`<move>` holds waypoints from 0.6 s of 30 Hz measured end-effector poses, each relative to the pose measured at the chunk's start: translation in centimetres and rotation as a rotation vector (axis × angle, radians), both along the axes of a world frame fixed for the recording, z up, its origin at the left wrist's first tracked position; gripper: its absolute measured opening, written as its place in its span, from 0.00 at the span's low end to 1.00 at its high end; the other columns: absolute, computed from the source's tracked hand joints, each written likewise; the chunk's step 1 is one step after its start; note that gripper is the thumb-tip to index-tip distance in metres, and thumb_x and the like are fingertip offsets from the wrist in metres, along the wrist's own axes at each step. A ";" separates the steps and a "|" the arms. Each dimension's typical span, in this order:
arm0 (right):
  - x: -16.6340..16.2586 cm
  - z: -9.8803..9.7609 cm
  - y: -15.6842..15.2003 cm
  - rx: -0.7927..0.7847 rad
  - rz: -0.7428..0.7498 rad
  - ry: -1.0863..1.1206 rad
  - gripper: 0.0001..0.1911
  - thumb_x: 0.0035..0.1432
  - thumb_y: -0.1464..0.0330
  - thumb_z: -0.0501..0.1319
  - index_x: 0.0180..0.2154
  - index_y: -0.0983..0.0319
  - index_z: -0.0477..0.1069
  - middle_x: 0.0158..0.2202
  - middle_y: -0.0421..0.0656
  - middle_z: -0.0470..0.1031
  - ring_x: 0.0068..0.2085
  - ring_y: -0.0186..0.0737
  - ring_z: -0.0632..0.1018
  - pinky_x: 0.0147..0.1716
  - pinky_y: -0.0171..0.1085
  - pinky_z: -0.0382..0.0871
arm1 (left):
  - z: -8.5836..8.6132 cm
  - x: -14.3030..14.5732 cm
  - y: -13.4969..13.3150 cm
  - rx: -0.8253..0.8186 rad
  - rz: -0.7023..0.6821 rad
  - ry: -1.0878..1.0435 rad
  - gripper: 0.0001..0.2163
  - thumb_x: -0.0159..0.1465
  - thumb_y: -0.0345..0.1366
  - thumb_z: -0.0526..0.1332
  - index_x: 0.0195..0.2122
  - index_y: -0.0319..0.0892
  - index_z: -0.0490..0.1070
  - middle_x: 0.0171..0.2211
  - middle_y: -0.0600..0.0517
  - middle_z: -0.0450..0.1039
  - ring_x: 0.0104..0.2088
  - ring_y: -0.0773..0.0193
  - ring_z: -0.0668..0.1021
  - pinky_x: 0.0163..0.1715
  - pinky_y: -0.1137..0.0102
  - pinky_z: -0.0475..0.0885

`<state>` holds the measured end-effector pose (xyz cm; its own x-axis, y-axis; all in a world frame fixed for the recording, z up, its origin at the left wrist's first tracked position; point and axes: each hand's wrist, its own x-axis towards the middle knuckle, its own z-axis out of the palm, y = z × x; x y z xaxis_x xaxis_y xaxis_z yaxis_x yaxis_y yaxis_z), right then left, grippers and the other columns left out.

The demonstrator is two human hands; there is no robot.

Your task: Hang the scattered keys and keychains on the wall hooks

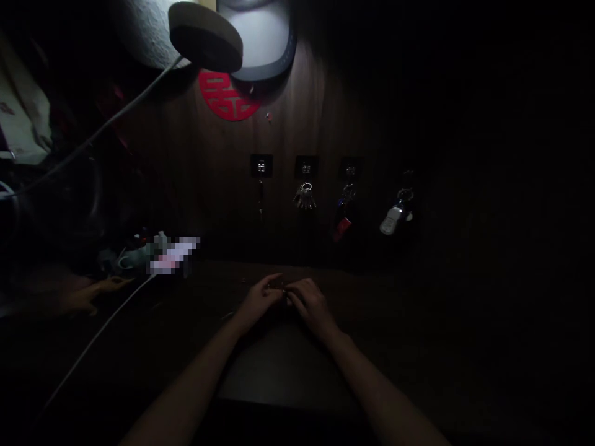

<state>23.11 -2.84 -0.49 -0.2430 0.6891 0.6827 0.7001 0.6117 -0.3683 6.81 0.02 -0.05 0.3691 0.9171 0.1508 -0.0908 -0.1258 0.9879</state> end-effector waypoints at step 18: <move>-0.1 0.3 -0.1 -0.044 -0.059 0.012 0.08 0.60 0.70 0.51 0.37 0.59 0.68 0.35 0.44 0.73 0.40 0.41 0.71 0.41 0.40 0.65 | 1.0 -0.3 -0.6 0.038 0.108 0.046 0.21 0.51 0.39 0.64 0.46 0.40 0.69 0.28 0.53 0.74 0.28 0.66 0.76 0.26 0.75 0.69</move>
<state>23.02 -2.98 -0.22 -0.1932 0.7315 0.6539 0.7299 0.5525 -0.4025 6.53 -0.63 0.91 0.2762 0.9457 0.1715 -0.0292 -0.1701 0.9850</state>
